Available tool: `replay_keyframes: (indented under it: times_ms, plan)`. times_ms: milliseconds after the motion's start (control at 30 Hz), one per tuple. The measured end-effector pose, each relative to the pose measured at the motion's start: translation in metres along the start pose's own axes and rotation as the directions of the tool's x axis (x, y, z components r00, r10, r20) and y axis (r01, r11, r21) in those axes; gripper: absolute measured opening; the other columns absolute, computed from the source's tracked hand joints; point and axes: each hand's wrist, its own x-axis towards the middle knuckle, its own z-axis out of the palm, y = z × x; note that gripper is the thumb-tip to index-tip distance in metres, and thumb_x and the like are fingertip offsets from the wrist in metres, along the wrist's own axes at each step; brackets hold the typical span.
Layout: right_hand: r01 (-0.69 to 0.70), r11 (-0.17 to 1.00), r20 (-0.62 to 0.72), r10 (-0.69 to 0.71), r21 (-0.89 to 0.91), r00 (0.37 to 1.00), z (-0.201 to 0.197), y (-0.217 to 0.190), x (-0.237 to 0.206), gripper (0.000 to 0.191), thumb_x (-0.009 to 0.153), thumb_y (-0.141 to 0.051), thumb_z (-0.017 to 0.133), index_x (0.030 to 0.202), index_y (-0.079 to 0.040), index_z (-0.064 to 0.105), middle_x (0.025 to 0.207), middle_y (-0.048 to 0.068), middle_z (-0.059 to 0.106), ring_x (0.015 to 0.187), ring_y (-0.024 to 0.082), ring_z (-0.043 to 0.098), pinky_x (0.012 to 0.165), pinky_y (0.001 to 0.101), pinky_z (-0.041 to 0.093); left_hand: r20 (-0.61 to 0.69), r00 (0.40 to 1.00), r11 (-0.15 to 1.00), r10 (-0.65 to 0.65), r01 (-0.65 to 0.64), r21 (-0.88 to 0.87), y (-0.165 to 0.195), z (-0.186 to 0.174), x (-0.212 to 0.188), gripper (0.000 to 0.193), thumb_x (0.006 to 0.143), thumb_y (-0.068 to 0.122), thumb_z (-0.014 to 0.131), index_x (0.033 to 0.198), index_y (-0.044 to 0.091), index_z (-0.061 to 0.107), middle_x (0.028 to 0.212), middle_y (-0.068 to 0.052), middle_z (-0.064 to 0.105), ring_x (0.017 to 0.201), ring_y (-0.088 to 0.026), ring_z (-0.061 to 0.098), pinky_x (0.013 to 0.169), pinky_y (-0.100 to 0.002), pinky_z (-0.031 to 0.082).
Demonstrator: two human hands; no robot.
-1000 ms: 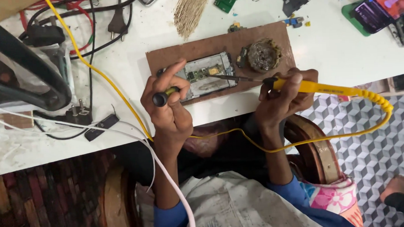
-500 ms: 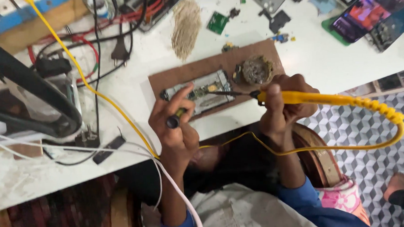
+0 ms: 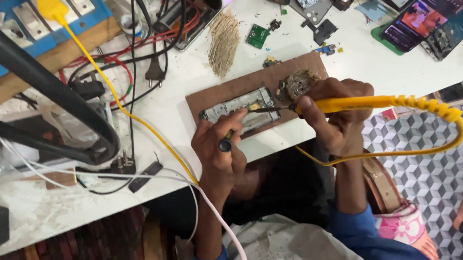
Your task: The person uses a soldering iron and a screwdriver to work on the internal components of a disassembled mobile phone. They repeatedly apply heat and solder to the circuit board while holding the device steady.
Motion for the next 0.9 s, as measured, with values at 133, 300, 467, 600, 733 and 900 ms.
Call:
replay_keyframes:
  times_ms: [133,300,467,600,733,900]
  plan:
    - [0.07,0.998,-0.064,-0.07,-0.009,0.995,0.001,0.015,-0.009,0.023,0.1,-0.016,0.072,0.083,-0.003,0.063,0.07,0.006,0.065,0.058,0.017,0.059,0.058,0.0292,0.046,0.038,0.99,0.99,-0.138,0.138,-0.007,0.001,0.0,0.0,0.03,0.099,-0.005,0.042,0.122,0.001,0.06,0.08,-0.004,0.062,0.06,-0.018,0.053,0.066,-0.036,0.039]
    - [-0.137,0.964,-0.141,0.171,0.226,0.975,0.01,0.05,-0.026,0.021,0.098,-0.016,0.069,0.084,-0.002,0.063,0.069,0.004,0.058,0.062,0.014,0.05,0.056,0.0306,0.039,-0.019,0.994,0.995,-0.104,0.104,0.001,0.005,-0.002,0.006,0.013,0.106,-0.001,0.04,0.101,0.007,0.049,0.098,-0.018,0.069,0.077,-0.027,0.061,0.075,-0.039,0.047]
    - [0.063,0.487,-0.287,0.402,0.871,0.87,0.017,0.088,-0.038,0.024,0.112,-0.019,0.06,0.095,-0.003,0.053,0.074,0.003,0.049,0.057,0.007,0.039,0.047,0.0212,0.03,-0.023,0.96,0.959,-0.28,0.278,-0.056,0.003,0.004,0.005,0.03,0.109,0.016,0.041,0.121,-0.003,0.062,0.075,-0.008,0.059,0.069,-0.022,0.055,0.071,-0.038,0.051]
    - [0.099,0.651,-0.442,0.388,0.752,0.809,0.012,0.109,-0.04,0.03,0.112,-0.033,0.05,0.104,-0.005,0.055,0.066,-0.002,0.041,0.048,0.005,0.032,0.043,0.0208,0.027,-0.04,0.963,0.959,-0.266,0.26,-0.111,0.0,0.009,0.0,0.029,0.115,0.018,0.038,0.123,-0.002,0.058,0.077,-0.008,0.055,0.073,-0.021,0.057,0.086,-0.041,0.057]
    - [0.083,0.657,-0.486,0.461,0.749,0.742,0.005,0.122,-0.039,0.031,0.113,-0.037,0.05,0.105,-0.007,0.054,0.07,-0.001,0.04,0.051,0.005,0.032,0.043,0.021,0.026,-0.009,0.96,0.96,-0.279,0.279,-0.032,-0.003,0.01,-0.003,0.036,0.112,0.023,0.038,0.119,-0.003,0.061,0.076,-0.008,0.057,0.069,-0.018,0.055,0.073,-0.036,0.053]
    - [0.059,0.653,-0.47,0.477,0.755,0.743,0.002,0.128,-0.033,0.036,0.112,-0.043,0.048,0.103,-0.008,0.054,0.069,-0.002,0.039,0.052,0.006,0.034,0.043,0.0215,0.029,0.015,0.928,0.925,-0.373,0.373,-0.07,-0.004,0.009,-0.009,0.037,0.113,0.026,0.037,0.111,-0.002,0.06,0.079,-0.007,0.056,0.073,-0.017,0.056,0.074,-0.035,0.052]
